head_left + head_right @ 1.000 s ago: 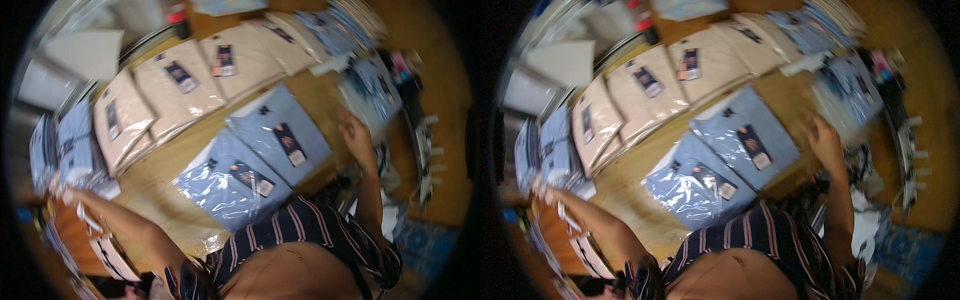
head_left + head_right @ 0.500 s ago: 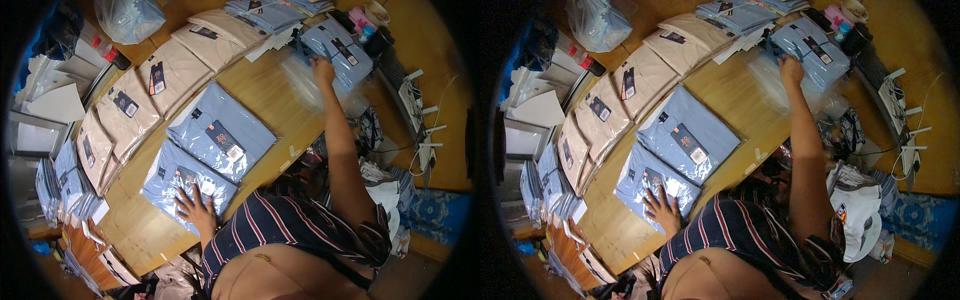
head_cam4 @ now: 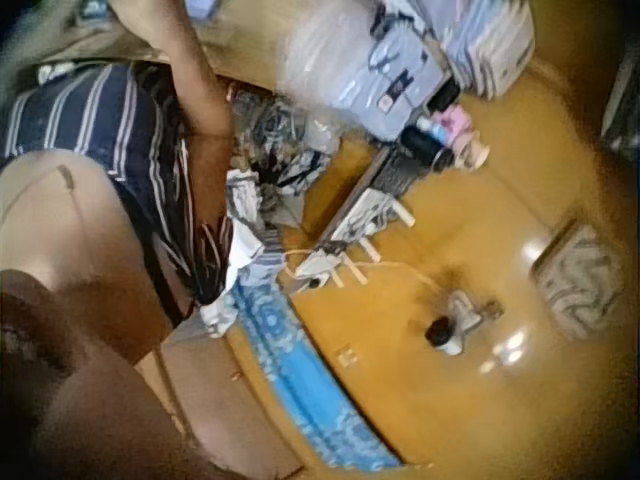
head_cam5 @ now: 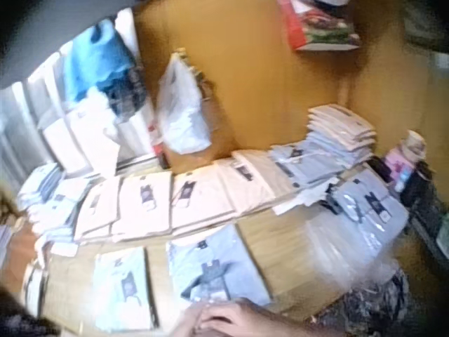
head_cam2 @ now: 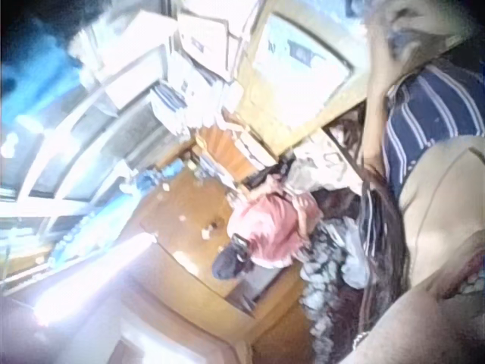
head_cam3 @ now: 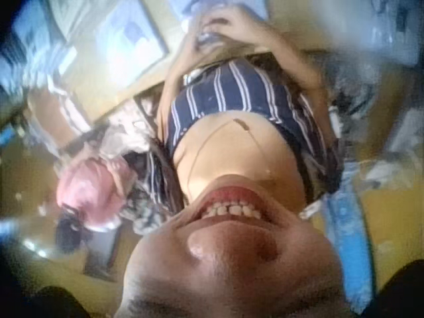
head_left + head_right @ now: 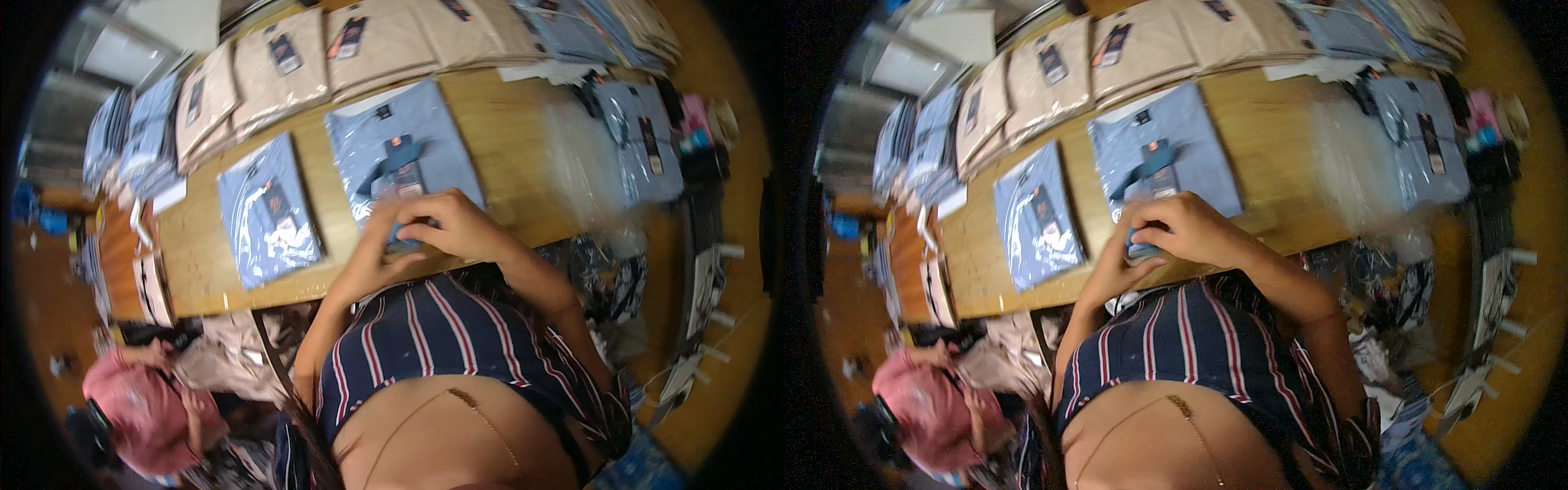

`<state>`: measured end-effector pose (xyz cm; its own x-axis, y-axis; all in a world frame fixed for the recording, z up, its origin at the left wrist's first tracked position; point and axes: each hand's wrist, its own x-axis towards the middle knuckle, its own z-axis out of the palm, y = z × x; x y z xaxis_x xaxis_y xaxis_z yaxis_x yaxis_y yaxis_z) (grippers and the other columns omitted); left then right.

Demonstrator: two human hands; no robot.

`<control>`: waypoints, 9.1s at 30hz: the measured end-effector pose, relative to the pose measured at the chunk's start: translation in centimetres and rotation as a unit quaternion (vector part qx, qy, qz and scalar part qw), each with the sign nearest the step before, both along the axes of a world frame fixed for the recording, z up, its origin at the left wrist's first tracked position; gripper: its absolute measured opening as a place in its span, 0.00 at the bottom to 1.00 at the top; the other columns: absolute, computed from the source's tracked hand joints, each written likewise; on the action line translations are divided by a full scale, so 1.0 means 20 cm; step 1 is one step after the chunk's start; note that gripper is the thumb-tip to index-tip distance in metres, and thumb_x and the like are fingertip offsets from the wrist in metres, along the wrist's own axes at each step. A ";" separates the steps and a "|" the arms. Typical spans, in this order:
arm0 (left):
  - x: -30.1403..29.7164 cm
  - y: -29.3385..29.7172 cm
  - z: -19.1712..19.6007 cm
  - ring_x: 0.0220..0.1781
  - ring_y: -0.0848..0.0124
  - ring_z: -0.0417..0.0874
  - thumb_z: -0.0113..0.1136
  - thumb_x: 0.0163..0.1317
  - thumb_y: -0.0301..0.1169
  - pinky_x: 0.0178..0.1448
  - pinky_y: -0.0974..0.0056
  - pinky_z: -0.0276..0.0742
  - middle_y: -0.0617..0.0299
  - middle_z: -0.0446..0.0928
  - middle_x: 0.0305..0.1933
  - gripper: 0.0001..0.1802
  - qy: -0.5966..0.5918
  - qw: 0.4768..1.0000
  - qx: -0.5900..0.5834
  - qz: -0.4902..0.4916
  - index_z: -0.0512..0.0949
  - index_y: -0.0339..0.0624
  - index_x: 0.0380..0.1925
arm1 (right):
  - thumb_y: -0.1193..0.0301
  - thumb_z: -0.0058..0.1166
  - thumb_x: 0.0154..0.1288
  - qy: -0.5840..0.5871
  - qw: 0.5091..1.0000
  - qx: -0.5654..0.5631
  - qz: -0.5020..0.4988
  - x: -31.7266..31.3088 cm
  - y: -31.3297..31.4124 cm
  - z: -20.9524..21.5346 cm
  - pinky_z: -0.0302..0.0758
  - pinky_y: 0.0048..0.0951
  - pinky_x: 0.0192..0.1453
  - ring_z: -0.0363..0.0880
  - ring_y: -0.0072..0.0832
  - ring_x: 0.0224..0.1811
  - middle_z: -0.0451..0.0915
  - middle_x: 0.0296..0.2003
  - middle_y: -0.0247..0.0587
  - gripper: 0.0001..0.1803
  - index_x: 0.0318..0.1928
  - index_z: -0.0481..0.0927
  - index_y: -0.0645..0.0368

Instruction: The person packs blue shirts by hand, organizing them into stacks and tying them with blue and white ribbons.

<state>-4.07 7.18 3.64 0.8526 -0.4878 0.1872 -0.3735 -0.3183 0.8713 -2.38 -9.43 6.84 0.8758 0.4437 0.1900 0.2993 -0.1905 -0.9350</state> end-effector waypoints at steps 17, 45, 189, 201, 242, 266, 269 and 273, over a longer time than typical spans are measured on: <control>0.64 0.19 -0.47 0.40 0.55 0.68 0.46 0.54 0.32 0.41 0.60 0.64 0.46 0.69 0.32 0.12 -0.069 0.926 0.062 0.366 0.72 0.35 0.20 | 0.66 0.54 0.50 0.252 0.918 -0.204 -0.230 0.50 -0.36 -0.46 0.67 0.25 0.27 0.69 0.28 0.22 0.73 0.26 0.44 0.26 0.50 0.63 0.60; 0.58 0.34 -0.49 0.26 0.67 0.74 0.46 0.52 0.32 0.33 0.64 0.69 0.54 0.75 0.24 0.12 0.279 0.905 -0.009 0.322 0.76 0.39 0.31 | 0.67 0.36 0.61 0.442 0.871 0.156 -0.148 0.62 -0.41 -0.65 0.63 0.22 0.13 0.66 0.26 0.13 0.69 0.17 0.39 0.12 0.29 0.68 0.64; 0.00 -0.56 -0.38 0.32 0.52 0.70 0.53 0.38 0.23 0.34 0.57 0.67 0.50 0.63 0.33 0.14 -0.133 0.985 0.107 0.017 0.66 0.39 0.30 | 0.79 0.47 0.50 0.171 0.974 -0.071 -0.132 -0.07 -0.50 -0.66 0.70 0.24 0.35 0.75 0.26 0.30 0.77 0.28 0.44 0.09 0.34 0.75 0.67; 0.06 -0.42 -0.37 0.33 0.67 0.66 0.46 0.42 0.32 0.33 0.66 0.60 0.60 0.63 0.28 0.08 -0.377 0.908 0.183 0.030 0.65 0.41 0.22 | 0.80 0.44 0.51 0.011 0.979 -0.135 -0.155 -0.02 -0.54 -0.54 0.71 0.22 0.31 0.74 0.23 0.26 0.76 0.28 0.44 0.08 0.33 0.74 0.68; -0.05 1.61 -0.20 0.35 0.61 0.70 0.55 0.43 0.25 0.39 0.62 0.63 0.55 0.69 0.31 0.17 -0.121 0.846 0.115 0.507 0.68 0.38 0.37 | 0.69 0.53 0.38 0.006 0.993 0.036 -0.113 0.49 0.91 0.58 0.63 0.25 0.49 0.67 0.28 0.43 0.68 0.43 0.42 0.36 0.52 0.59 0.65; 0.06 1.33 -0.36 0.58 0.53 0.54 0.56 0.46 0.34 0.60 0.54 0.47 0.50 0.56 0.57 0.28 -0.064 0.938 0.231 0.251 0.63 0.37 0.49 | 0.74 0.53 0.48 0.092 0.969 -0.159 -0.165 0.37 0.77 -0.55 0.69 0.26 0.41 0.68 0.29 0.36 0.68 0.37 0.43 0.31 0.54 0.56 0.57; 0.07 1.17 -0.39 0.59 0.51 0.53 0.59 0.42 0.32 0.60 0.54 0.48 0.47 0.55 0.57 0.30 -0.080 0.956 0.196 0.204 0.64 0.38 0.48 | 0.74 0.51 0.50 0.296 0.943 0.042 -0.148 0.08 0.65 -0.52 0.70 0.24 0.37 0.69 0.24 0.32 0.69 0.35 0.41 0.29 0.54 0.57 0.56; 0.07 0.85 -0.39 0.59 0.50 0.52 0.60 0.40 0.32 0.59 0.53 0.48 0.47 0.52 0.58 0.33 -0.115 0.957 0.231 0.132 0.62 0.39 0.50 | 0.73 0.50 0.51 0.149 0.971 -0.076 -0.170 -0.01 0.34 -0.54 0.70 0.26 0.33 0.71 0.24 0.27 0.72 0.29 0.40 0.25 0.51 0.61 0.57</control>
